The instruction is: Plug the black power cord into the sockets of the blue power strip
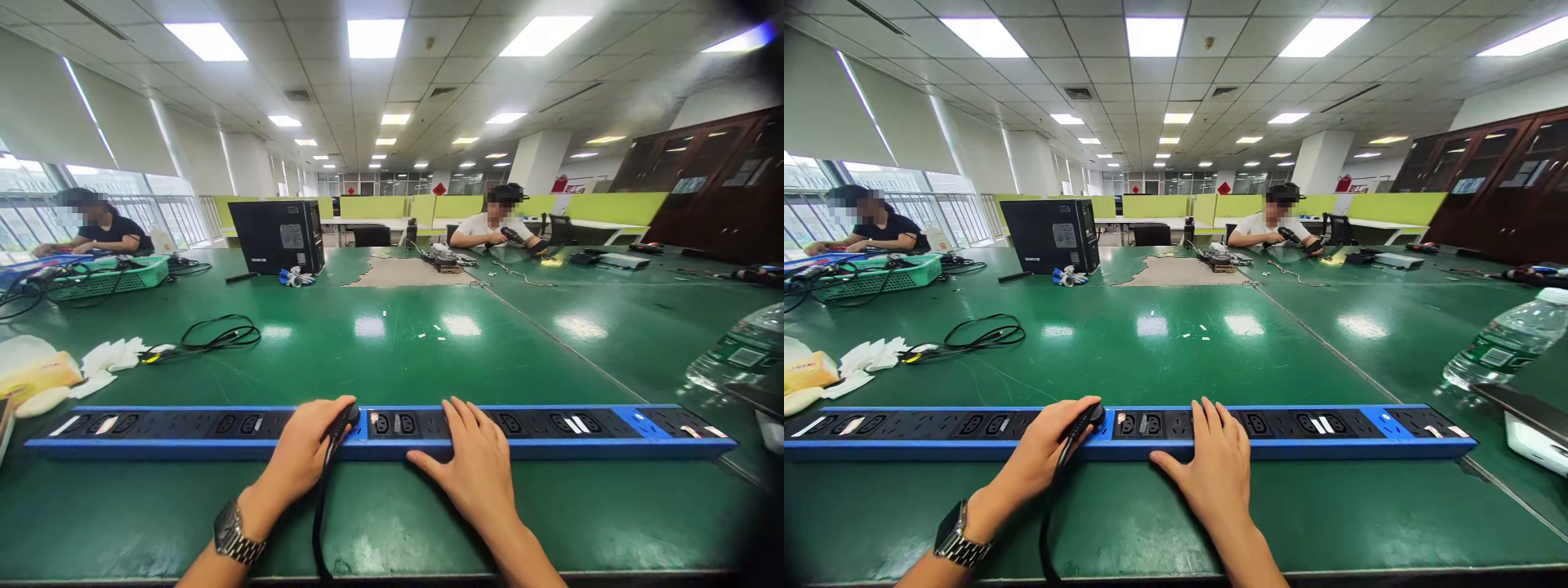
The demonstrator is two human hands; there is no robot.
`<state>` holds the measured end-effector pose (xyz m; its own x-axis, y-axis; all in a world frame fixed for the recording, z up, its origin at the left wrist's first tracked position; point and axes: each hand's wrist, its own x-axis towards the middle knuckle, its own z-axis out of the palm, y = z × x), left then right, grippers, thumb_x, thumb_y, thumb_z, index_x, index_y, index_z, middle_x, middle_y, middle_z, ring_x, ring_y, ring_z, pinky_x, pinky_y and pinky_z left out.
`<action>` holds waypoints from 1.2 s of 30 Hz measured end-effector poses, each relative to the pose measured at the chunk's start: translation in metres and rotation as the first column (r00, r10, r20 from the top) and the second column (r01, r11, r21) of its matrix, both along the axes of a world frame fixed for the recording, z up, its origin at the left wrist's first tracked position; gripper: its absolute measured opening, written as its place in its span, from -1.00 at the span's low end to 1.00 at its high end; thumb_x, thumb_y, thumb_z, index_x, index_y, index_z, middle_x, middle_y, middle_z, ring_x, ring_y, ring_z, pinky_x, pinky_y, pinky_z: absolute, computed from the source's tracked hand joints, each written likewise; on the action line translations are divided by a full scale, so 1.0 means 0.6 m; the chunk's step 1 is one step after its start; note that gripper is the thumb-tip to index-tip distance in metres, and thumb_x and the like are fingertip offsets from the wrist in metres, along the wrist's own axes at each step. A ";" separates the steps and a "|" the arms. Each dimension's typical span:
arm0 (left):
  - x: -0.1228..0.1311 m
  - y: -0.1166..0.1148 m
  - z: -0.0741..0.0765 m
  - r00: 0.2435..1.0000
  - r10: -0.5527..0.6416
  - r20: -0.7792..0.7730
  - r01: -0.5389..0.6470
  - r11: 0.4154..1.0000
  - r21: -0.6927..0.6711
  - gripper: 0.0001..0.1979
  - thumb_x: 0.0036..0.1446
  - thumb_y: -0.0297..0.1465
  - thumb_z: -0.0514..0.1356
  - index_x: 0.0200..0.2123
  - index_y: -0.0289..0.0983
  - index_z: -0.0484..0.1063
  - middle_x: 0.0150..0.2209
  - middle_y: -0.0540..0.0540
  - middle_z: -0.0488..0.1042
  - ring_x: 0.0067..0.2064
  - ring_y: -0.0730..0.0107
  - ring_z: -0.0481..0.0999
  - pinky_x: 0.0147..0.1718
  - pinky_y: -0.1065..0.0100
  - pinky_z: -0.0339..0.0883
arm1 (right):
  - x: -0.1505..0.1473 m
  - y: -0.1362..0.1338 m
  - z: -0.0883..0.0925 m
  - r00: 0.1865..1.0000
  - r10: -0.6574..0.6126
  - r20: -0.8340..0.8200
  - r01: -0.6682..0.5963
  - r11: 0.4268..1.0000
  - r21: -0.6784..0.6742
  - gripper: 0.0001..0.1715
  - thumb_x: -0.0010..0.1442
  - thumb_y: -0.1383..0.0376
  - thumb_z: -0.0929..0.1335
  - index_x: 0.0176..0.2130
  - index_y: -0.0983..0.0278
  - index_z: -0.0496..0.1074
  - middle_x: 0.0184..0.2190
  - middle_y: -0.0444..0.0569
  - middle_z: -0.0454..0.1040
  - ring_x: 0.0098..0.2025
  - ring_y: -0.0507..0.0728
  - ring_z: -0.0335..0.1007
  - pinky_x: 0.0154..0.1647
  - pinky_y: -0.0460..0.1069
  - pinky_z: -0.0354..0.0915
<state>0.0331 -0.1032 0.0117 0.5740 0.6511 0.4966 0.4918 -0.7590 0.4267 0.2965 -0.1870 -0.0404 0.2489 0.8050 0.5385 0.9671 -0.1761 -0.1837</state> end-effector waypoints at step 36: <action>0.033 -0.018 -0.010 0.993 0.080 -0.088 -0.067 0.987 0.143 -0.64 0.17 -0.21 0.26 0.01 -0.18 0.40 -0.03 -0.16 0.57 -0.02 0.08 0.52 -0.03 0.06 0.37 | 0.000 -0.001 0.000 1.000 0.006 0.012 -0.007 1.000 0.018 0.00 0.01 -0.28 0.34 0.16 0.36 0.34 0.17 0.20 0.38 0.22 0.39 0.18 0.20 0.26 0.05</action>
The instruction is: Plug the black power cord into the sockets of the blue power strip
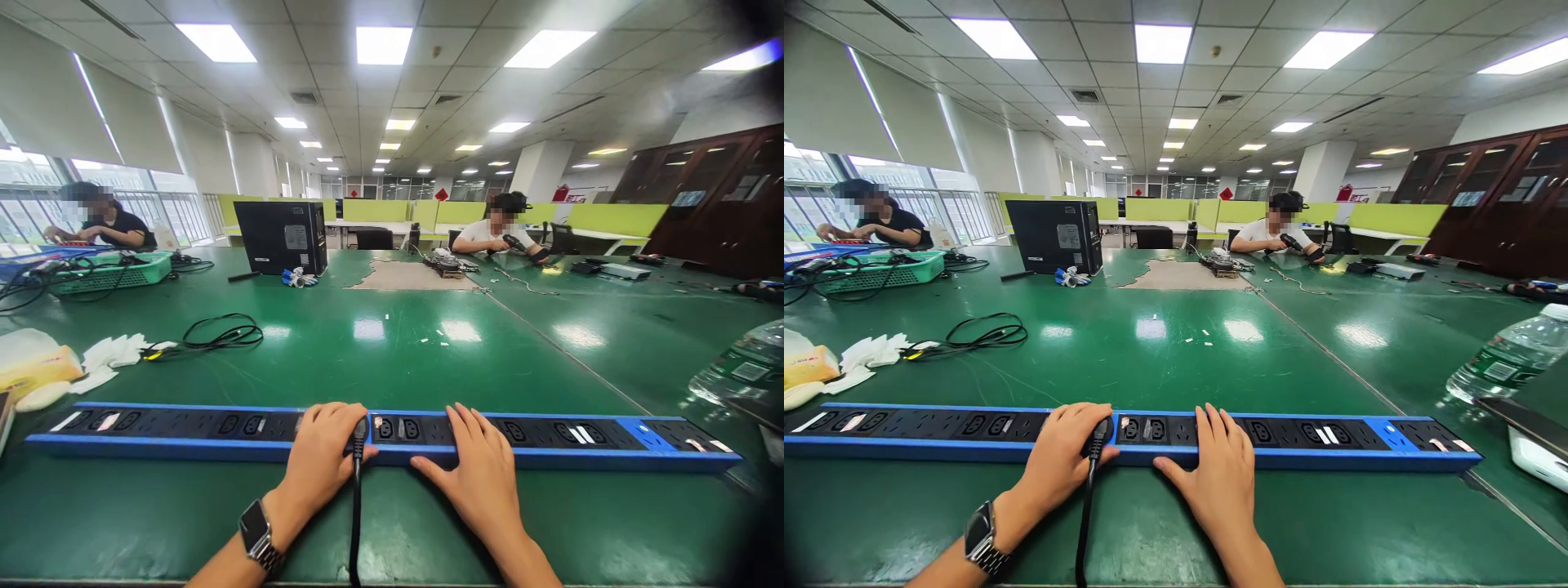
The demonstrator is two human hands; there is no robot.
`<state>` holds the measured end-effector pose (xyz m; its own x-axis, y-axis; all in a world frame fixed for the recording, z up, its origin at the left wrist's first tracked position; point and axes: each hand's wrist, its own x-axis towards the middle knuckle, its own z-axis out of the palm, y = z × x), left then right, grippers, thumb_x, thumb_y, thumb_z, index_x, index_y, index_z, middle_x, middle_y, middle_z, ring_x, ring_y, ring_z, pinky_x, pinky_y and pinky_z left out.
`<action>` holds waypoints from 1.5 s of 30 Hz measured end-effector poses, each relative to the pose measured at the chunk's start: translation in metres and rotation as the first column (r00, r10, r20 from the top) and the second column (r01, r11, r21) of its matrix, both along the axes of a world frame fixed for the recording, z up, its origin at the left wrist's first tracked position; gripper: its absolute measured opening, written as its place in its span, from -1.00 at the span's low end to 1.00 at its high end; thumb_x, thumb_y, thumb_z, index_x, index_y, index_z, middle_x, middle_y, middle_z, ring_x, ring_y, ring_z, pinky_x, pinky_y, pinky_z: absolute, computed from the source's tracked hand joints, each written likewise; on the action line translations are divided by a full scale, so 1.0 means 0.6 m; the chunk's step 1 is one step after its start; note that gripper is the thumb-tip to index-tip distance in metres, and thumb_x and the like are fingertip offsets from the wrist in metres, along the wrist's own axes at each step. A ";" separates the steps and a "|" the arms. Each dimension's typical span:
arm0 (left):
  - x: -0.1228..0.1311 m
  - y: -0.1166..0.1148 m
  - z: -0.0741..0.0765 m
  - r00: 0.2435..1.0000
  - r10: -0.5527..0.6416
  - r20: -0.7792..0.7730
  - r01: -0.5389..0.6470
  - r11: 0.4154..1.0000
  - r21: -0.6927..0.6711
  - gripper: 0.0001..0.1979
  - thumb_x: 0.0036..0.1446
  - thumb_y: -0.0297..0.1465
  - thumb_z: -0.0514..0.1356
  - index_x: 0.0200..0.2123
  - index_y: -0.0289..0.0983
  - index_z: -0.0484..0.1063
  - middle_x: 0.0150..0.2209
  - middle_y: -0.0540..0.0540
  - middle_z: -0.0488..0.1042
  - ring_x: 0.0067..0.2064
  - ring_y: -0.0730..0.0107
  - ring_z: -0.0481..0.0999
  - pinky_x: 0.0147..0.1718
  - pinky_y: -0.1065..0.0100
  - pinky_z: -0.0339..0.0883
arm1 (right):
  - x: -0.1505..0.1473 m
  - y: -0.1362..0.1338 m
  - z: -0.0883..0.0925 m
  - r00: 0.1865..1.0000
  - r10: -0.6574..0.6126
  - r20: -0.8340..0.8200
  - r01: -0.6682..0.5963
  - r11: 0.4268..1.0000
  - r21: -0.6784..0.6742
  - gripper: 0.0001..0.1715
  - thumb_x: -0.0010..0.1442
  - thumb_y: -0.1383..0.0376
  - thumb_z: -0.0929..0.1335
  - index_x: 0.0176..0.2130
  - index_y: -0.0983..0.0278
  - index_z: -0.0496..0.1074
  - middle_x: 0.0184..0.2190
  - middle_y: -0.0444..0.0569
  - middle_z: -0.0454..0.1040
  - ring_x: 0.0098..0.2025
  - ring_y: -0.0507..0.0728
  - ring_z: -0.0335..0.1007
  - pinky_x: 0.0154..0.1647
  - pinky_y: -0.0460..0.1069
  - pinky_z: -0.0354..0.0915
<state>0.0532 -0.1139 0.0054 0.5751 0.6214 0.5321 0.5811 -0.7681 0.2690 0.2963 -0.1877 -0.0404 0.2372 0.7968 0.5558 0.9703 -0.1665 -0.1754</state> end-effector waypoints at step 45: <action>0.006 0.007 0.011 0.997 0.081 0.005 -0.080 0.991 -0.104 -0.70 0.19 -0.28 0.24 -0.02 -0.22 0.49 -0.04 -0.18 0.59 0.03 0.03 0.52 0.00 0.00 0.39 | 0.001 -0.001 0.000 1.000 0.002 0.003 -0.002 1.000 0.003 0.01 0.01 -0.31 0.32 0.15 0.35 0.35 0.17 0.19 0.39 0.21 0.40 0.19 0.20 0.26 0.05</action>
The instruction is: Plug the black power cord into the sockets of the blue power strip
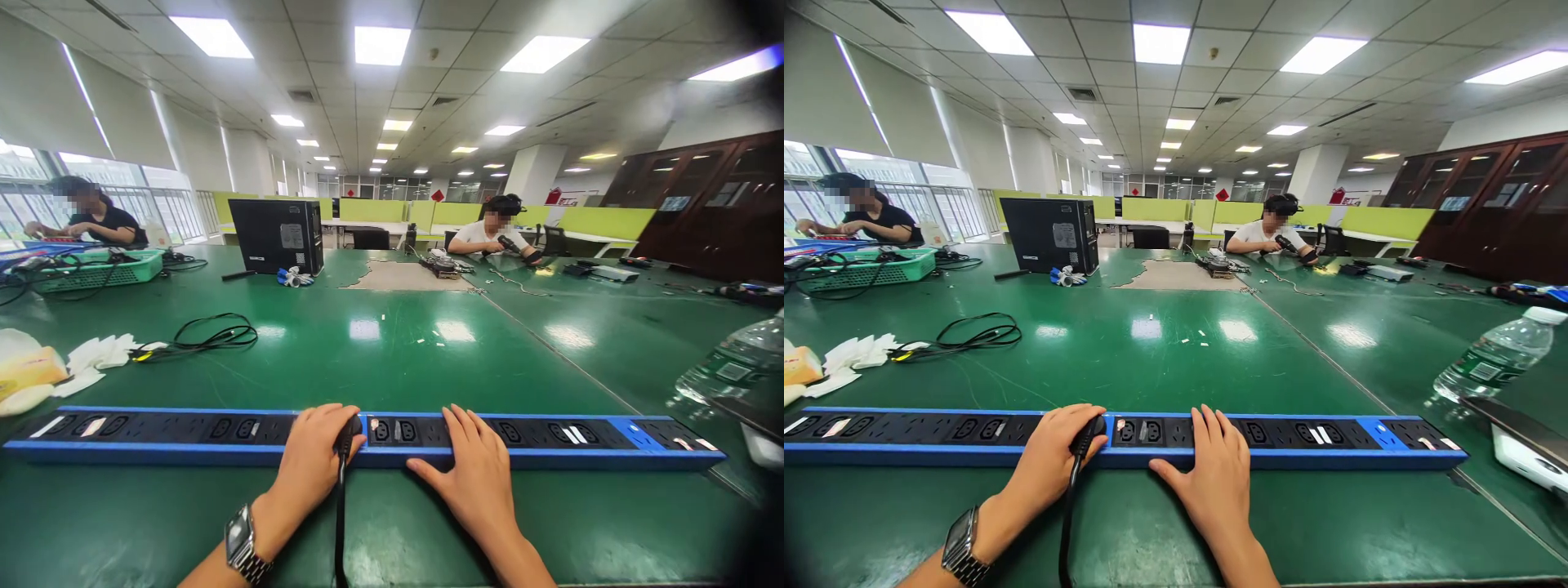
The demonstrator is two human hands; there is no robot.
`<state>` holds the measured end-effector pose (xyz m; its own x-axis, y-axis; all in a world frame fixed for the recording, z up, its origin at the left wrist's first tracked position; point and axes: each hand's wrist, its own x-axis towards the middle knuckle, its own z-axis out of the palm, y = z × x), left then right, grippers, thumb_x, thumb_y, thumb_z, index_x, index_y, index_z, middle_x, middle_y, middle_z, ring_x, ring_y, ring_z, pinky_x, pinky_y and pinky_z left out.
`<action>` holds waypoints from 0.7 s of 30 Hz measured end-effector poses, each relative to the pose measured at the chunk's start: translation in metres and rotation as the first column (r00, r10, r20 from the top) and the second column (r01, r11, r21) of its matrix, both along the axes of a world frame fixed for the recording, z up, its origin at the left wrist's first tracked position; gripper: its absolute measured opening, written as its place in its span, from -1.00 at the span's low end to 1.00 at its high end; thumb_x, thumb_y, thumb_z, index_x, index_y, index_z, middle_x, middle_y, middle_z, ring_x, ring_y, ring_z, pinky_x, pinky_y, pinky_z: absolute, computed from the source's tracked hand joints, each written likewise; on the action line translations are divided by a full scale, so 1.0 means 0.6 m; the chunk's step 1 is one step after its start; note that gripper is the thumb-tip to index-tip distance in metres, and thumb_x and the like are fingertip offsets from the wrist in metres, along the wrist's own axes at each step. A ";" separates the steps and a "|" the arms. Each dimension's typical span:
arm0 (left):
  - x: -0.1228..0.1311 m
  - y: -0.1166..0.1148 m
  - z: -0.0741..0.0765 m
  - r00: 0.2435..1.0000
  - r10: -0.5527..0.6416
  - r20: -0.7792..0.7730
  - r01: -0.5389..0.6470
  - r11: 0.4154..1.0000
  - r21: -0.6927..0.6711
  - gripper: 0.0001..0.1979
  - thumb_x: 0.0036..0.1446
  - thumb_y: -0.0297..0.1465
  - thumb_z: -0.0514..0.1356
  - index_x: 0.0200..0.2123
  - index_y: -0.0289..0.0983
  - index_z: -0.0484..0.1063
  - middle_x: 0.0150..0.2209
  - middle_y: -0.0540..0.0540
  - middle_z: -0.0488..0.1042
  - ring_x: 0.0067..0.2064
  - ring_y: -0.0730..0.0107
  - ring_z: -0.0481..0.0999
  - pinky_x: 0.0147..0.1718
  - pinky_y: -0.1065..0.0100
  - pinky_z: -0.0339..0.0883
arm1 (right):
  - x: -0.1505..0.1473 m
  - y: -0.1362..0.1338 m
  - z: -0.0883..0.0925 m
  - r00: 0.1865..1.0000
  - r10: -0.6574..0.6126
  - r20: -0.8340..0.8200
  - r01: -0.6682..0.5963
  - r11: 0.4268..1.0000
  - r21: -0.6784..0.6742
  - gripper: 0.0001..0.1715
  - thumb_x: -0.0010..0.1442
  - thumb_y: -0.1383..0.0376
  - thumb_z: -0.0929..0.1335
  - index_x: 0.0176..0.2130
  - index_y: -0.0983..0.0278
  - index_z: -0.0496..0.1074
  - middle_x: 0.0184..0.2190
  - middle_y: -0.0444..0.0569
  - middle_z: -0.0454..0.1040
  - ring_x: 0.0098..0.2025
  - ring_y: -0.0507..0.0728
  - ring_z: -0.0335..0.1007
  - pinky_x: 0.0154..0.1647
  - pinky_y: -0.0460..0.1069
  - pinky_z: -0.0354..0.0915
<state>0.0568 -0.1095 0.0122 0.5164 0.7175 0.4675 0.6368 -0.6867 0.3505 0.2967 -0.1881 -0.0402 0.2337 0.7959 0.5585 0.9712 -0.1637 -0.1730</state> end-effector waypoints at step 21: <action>0.099 -0.054 0.024 0.917 -0.382 0.117 0.358 0.915 0.188 -0.51 0.06 -0.37 0.30 0.08 -0.25 0.32 -0.17 -0.14 0.59 -0.17 0.17 0.56 -0.18 0.16 0.44 | -0.011 -0.053 0.034 0.855 0.465 -0.230 -0.332 0.832 0.445 -0.66 0.21 0.19 0.36 -0.01 0.18 0.45 -0.21 -0.02 0.59 -0.22 0.13 0.53 -0.18 0.01 0.42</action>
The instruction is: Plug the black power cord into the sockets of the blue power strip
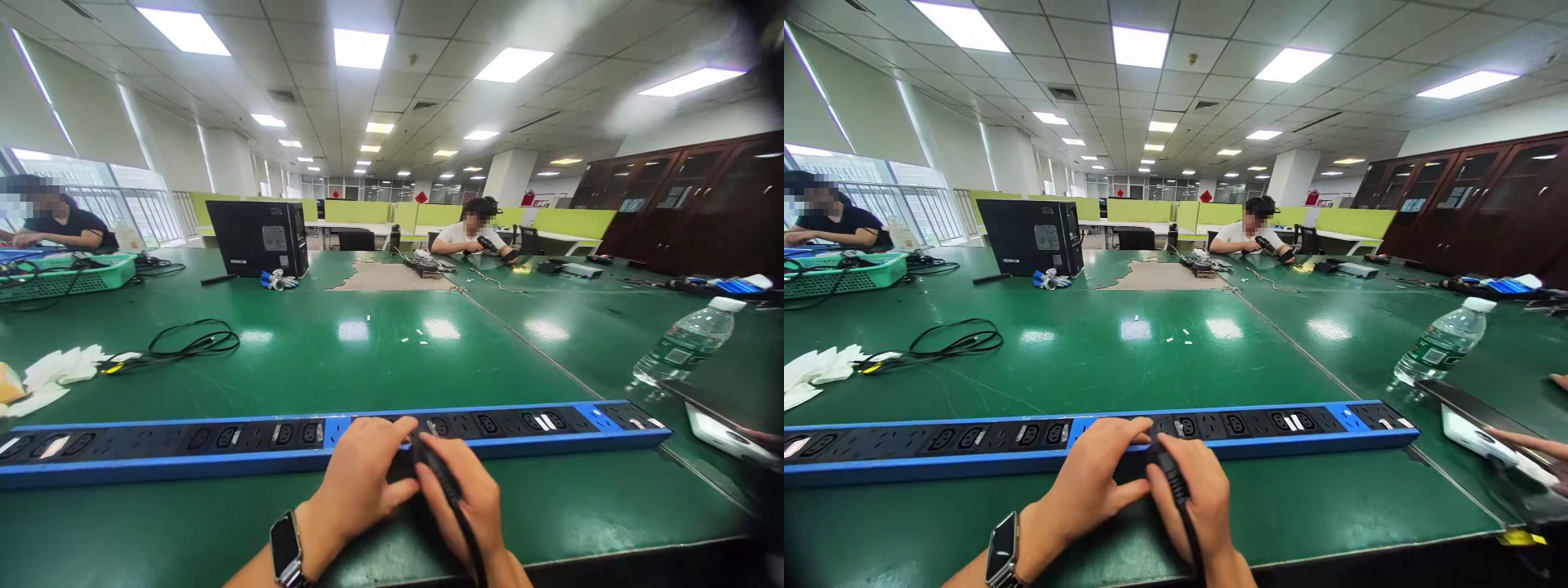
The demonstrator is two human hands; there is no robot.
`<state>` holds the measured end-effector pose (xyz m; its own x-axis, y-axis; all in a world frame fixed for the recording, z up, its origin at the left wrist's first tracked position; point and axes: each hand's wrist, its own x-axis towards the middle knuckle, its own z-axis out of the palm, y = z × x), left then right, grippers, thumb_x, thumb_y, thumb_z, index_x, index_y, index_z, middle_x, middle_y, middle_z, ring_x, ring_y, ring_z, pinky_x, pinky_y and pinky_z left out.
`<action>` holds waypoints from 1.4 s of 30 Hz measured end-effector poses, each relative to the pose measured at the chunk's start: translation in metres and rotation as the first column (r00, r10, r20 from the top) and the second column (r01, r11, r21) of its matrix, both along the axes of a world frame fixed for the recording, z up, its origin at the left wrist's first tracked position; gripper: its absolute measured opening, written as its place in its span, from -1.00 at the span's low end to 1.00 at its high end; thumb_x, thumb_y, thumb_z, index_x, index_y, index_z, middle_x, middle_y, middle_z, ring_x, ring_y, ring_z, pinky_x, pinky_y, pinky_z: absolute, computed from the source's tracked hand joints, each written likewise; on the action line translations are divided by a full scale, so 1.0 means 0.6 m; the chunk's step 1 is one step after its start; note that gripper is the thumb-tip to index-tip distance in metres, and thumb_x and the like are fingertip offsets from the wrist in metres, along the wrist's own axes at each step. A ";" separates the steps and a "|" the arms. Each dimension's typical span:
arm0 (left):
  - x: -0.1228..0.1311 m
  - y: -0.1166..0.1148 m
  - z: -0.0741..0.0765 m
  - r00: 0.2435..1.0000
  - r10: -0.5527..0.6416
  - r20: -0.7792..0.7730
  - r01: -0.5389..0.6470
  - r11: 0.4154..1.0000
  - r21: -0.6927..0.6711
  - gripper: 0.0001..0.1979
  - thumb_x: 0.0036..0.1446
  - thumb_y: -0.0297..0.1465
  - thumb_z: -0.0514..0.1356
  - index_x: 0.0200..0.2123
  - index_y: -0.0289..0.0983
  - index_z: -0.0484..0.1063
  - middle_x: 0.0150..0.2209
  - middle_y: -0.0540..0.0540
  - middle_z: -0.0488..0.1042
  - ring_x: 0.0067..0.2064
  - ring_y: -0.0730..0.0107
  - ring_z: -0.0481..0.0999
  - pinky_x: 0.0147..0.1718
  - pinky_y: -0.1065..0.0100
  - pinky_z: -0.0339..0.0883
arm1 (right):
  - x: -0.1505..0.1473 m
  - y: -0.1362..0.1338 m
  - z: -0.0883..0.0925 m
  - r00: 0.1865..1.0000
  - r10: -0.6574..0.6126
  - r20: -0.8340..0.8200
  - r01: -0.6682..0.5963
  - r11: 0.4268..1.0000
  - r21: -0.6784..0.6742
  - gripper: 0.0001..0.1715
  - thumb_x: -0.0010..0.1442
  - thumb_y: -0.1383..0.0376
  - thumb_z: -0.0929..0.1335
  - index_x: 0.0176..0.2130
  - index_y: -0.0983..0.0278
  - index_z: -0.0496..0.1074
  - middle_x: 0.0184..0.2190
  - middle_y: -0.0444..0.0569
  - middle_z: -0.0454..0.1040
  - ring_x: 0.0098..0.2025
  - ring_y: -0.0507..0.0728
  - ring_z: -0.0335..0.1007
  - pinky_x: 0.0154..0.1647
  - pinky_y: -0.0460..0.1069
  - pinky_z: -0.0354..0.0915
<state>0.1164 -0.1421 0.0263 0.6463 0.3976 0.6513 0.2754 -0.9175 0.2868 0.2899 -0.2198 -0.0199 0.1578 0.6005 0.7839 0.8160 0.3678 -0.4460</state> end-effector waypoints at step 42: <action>-0.035 0.032 -0.044 0.964 0.266 -0.022 -0.267 0.959 -0.093 -0.55 0.15 -0.35 0.22 0.12 -0.24 0.31 -0.03 -0.19 0.55 -0.02 0.11 0.52 0.00 0.03 0.39 | 0.048 0.038 0.056 0.934 -0.342 -0.103 0.299 0.907 -0.298 -0.48 0.18 -0.10 0.27 -0.14 0.19 0.54 -0.26 0.04 0.59 -0.21 0.22 0.46 -0.11 0.13 0.32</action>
<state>0.0955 -0.1230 0.0000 0.5140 0.6157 0.5973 0.5093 -0.7793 0.3651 0.3186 -0.1968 0.0136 0.4799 0.6842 0.5492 0.7854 -0.0560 -0.6165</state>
